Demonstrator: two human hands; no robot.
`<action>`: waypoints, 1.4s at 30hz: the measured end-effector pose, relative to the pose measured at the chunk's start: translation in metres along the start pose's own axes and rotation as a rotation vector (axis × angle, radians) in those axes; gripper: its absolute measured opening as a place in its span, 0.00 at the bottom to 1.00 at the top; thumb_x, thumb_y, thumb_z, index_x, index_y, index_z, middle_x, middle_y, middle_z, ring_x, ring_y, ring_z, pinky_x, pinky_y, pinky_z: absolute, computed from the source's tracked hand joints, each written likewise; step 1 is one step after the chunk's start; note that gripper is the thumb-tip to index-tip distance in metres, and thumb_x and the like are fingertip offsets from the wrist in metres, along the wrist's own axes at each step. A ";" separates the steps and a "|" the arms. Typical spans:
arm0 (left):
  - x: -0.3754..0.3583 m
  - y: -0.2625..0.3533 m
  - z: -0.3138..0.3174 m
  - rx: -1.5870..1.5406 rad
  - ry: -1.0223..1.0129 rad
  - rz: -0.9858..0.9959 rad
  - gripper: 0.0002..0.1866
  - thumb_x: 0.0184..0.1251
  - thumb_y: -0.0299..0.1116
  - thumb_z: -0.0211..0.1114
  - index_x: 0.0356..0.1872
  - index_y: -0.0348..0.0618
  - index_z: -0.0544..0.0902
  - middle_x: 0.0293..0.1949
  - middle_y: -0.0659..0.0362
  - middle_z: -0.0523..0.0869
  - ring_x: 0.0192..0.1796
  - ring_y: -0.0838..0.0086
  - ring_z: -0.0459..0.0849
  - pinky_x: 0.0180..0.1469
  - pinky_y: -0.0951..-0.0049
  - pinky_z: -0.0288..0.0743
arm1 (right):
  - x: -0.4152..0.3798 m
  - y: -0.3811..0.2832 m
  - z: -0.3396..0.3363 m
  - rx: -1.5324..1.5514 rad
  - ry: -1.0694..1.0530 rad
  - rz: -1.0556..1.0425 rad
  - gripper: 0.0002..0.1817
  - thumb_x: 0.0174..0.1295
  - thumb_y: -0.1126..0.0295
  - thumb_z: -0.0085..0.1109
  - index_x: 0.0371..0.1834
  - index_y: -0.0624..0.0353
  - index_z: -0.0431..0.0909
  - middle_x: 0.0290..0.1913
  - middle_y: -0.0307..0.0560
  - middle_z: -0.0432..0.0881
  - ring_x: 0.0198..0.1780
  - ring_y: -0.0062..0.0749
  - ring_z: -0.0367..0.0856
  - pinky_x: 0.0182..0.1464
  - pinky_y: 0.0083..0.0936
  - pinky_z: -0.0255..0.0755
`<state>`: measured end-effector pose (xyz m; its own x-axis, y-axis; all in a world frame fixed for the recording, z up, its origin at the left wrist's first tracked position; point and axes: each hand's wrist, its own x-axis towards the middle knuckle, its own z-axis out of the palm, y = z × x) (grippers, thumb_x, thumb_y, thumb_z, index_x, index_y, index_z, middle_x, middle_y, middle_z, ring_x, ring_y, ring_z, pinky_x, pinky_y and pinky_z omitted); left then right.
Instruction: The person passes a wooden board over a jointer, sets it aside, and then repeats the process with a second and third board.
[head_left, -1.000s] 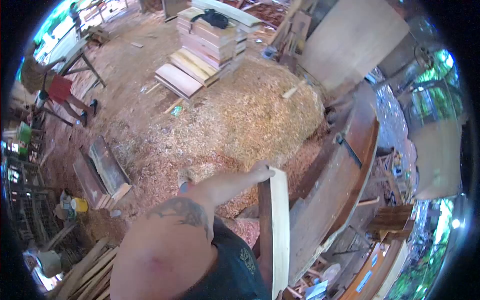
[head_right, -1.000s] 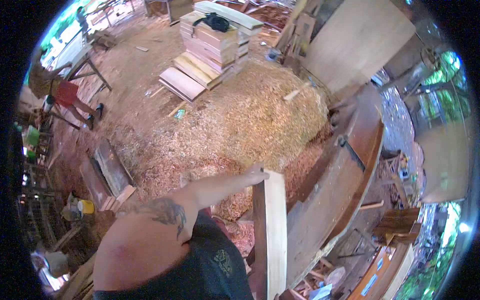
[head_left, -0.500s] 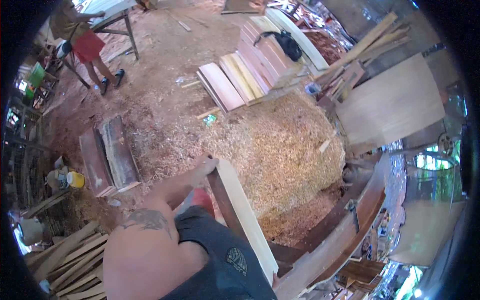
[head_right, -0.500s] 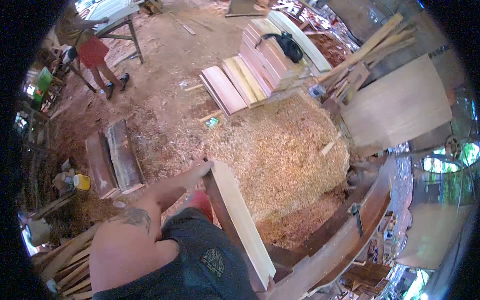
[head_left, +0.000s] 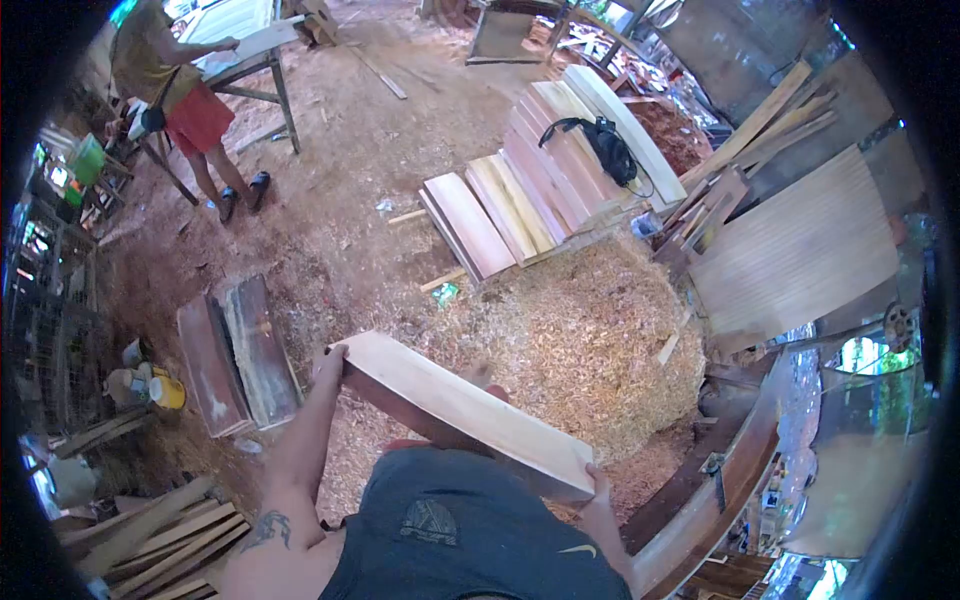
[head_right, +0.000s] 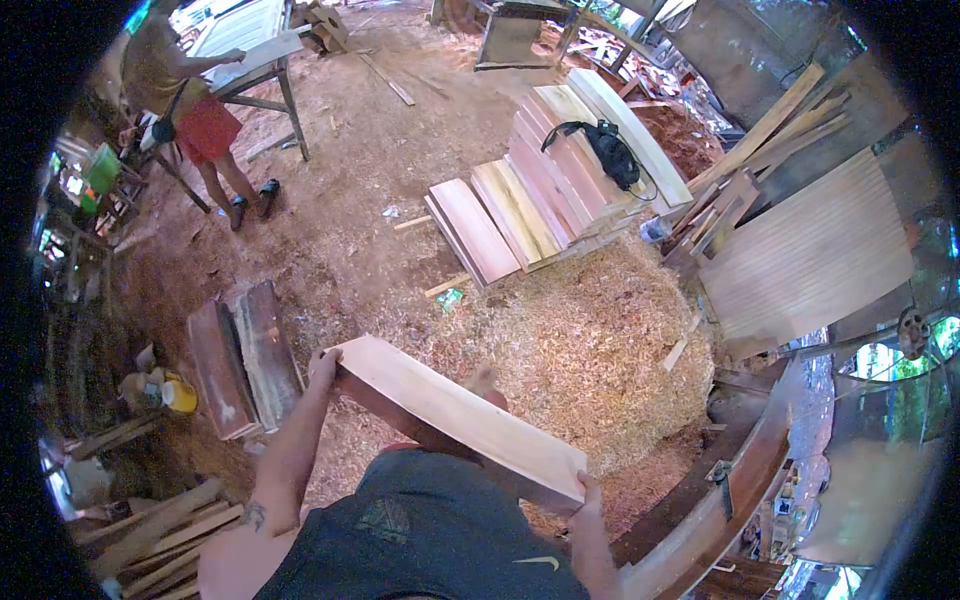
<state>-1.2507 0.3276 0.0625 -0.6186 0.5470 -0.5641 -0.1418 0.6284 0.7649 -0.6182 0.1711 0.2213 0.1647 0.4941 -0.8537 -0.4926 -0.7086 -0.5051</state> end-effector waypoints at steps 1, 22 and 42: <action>0.014 -0.004 -0.002 -0.011 0.022 -0.007 0.33 0.56 0.46 0.76 0.61 0.38 0.83 0.51 0.47 0.90 0.51 0.58 0.91 0.50 0.57 0.85 | 0.020 -0.006 0.003 0.013 -0.023 0.029 0.40 0.69 0.49 0.57 0.79 0.62 0.68 0.71 0.63 0.80 0.65 0.59 0.84 0.64 0.63 0.82; 0.309 0.283 0.240 0.296 -0.043 -0.124 0.37 0.58 0.45 0.78 0.65 0.32 0.79 0.52 0.44 0.89 0.47 0.57 0.92 0.42 0.57 0.88 | 0.363 -0.279 0.207 0.144 0.008 0.232 0.39 0.63 0.46 0.65 0.72 0.62 0.74 0.63 0.64 0.84 0.61 0.60 0.86 0.62 0.63 0.82; 0.727 0.341 0.580 0.624 -0.265 0.113 0.26 0.62 0.36 0.72 0.59 0.33 0.79 0.49 0.43 0.89 0.47 0.58 0.91 0.47 0.57 0.87 | 0.716 -0.132 0.392 0.491 0.106 0.060 0.38 0.70 0.44 0.63 0.74 0.60 0.73 0.67 0.58 0.83 0.65 0.53 0.84 0.67 0.52 0.80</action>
<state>-1.3005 1.2608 -0.2673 -0.3821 0.6946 -0.6096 0.4331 0.7173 0.5458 -0.7704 0.8164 -0.2737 0.1967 0.3879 -0.9005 -0.8435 -0.4013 -0.3571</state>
